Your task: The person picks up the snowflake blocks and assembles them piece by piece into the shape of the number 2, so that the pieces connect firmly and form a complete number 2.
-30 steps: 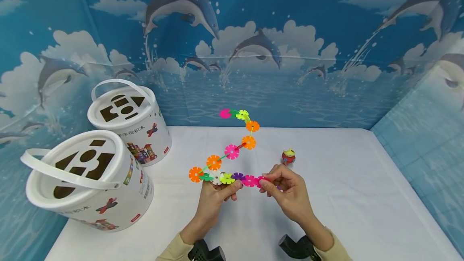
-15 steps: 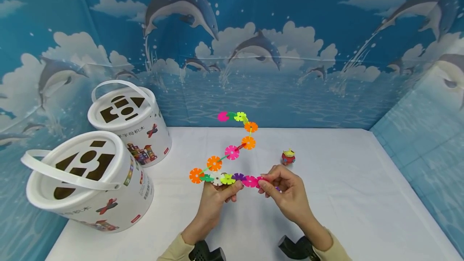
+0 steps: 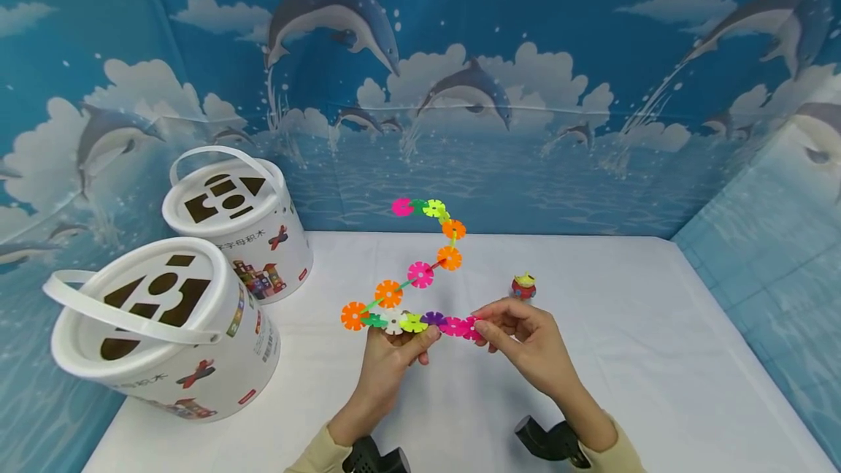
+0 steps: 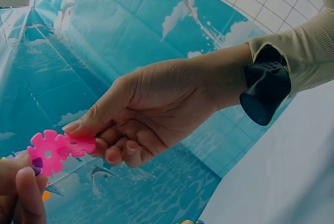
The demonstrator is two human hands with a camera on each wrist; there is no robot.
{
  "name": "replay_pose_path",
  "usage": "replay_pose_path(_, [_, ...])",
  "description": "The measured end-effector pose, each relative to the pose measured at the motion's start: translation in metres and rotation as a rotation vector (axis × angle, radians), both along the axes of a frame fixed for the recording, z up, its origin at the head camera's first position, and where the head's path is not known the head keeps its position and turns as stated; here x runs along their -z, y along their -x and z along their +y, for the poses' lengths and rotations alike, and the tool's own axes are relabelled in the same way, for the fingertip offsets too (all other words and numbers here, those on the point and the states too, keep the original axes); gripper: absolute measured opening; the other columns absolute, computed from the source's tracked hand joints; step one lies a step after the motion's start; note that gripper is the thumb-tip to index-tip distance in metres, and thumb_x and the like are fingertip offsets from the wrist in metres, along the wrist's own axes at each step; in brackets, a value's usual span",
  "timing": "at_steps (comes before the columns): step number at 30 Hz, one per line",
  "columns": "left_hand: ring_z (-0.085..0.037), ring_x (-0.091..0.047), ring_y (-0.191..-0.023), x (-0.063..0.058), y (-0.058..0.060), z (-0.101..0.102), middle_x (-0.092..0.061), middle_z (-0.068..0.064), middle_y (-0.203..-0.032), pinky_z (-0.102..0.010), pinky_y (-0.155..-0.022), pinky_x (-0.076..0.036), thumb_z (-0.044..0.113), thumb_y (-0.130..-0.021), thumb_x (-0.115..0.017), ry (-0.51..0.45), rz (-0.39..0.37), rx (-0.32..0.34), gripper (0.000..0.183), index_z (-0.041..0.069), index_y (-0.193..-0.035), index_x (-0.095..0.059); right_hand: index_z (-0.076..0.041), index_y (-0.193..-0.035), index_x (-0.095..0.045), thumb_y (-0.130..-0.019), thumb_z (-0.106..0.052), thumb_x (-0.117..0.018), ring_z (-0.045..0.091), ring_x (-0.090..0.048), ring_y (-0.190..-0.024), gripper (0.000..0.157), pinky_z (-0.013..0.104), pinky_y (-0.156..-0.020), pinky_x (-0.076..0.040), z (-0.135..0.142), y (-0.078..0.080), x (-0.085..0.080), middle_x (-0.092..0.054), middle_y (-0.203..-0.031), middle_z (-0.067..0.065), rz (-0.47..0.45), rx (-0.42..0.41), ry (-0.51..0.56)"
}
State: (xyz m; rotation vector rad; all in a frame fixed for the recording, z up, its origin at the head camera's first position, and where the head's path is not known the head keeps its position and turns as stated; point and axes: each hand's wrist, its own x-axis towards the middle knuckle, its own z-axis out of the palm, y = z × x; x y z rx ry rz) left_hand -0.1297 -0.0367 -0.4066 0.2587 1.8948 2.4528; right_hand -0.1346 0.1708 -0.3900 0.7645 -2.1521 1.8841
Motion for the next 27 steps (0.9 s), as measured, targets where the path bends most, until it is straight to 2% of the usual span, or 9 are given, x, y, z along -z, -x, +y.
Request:
replay_pose_path(2, [-0.014, -0.052, -0.048, 0.000, 0.000, 0.000, -0.063, -0.006, -0.068, -0.022, -0.052, -0.037, 0.009, -0.084, -0.072, -0.004, -0.003, -0.005, 0.023, -0.006, -0.093, -0.055, -0.002, -0.099, -0.065, -0.086, 0.009, -0.063, 0.017, -0.063, -0.063, 0.017, 0.031, -0.052, -0.052, 0.001, 0.000, 0.001, -0.064, -0.079, 0.010, -0.017, 0.004, -0.035])
replay_pose_path(4, [-0.015, -0.051, -0.047, 0.001, 0.000, 0.000, -0.064, -0.007, -0.069, -0.021, -0.052, -0.036, 0.009, -0.085, -0.071, -0.006, -0.007, -0.009, 0.023, -0.006, -0.093, -0.057, -0.003, -0.099, -0.065, -0.085, 0.010, -0.063, 0.016, -0.061, -0.062, 0.018, 0.032, -0.051, -0.051, 0.001, 0.000, 0.002, -0.063, -0.076, 0.009, 0.006, 0.012, -0.057])
replay_pose_path(9, [-0.014, -0.051, -0.048, 0.002, 0.000, 0.002, -0.068, -0.007, -0.074, -0.020, -0.051, -0.035, 0.011, -0.085, -0.071, -0.021, -0.037, -0.012, 0.022, -0.007, -0.093, -0.061, -0.003, -0.096, -0.064, -0.080, 0.018, -0.063, 0.014, -0.057, -0.060, 0.026, 0.030, -0.048, -0.049, -0.002, 0.001, 0.004, -0.060, -0.074, 0.008, 0.155, 0.043, -0.064])
replay_pose_path(12, [-0.013, -0.052, -0.049, 0.001, 0.000, 0.004, -0.069, -0.007, -0.076, -0.020, -0.050, -0.034, 0.013, -0.086, -0.071, -0.021, -0.056, -0.015, 0.021, -0.005, -0.093, -0.063, -0.004, -0.095, -0.065, -0.079, 0.019, -0.064, 0.013, -0.057, -0.061, 0.028, 0.027, -0.049, -0.048, -0.003, 0.000, 0.002, -0.060, -0.074, 0.004, 0.189, 0.059, -0.065])
replay_pose_path(17, [-0.014, -0.057, -0.053, 0.000, -0.001, 0.005, -0.067, -0.006, -0.075, -0.021, -0.050, -0.034, 0.014, -0.086, -0.071, -0.007, -0.076, -0.007, 0.021, -0.002, -0.096, -0.063, -0.007, -0.093, -0.066, -0.081, 0.016, -0.064, 0.012, -0.059, -0.062, 0.026, 0.026, -0.050, -0.048, -0.003, -0.002, -0.001, -0.060, -0.074, 0.001, 0.173, 0.079, -0.058])
replay_pose_path(22, [-0.016, -0.062, -0.061, 0.002, -0.002, 0.005, -0.066, -0.008, -0.073, -0.020, -0.051, -0.036, 0.013, -0.083, -0.073, 0.055, -0.069, 0.081, 0.023, -0.002, -0.098, -0.064, -0.005, -0.093, -0.066, -0.083, 0.015, -0.062, 0.016, -0.059, -0.062, 0.023, 0.027, -0.050, -0.048, -0.005, -0.003, -0.001, -0.060, -0.073, 0.002, 0.140, 0.072, -0.021])
replay_pose_path(27, [-0.021, -0.066, -0.070, 0.005, -0.003, 0.008, -0.069, -0.011, -0.084, -0.025, -0.061, -0.048, 0.013, -0.082, -0.076, 0.083, -0.041, 0.135, 0.025, -0.001, -0.101, -0.067, -0.005, -0.092, -0.065, -0.084, 0.014, -0.061, 0.018, -0.059, -0.061, 0.021, 0.028, -0.049, -0.049, -0.011, -0.004, 0.001, -0.059, -0.074, 0.003, 0.106, 0.056, 0.002])
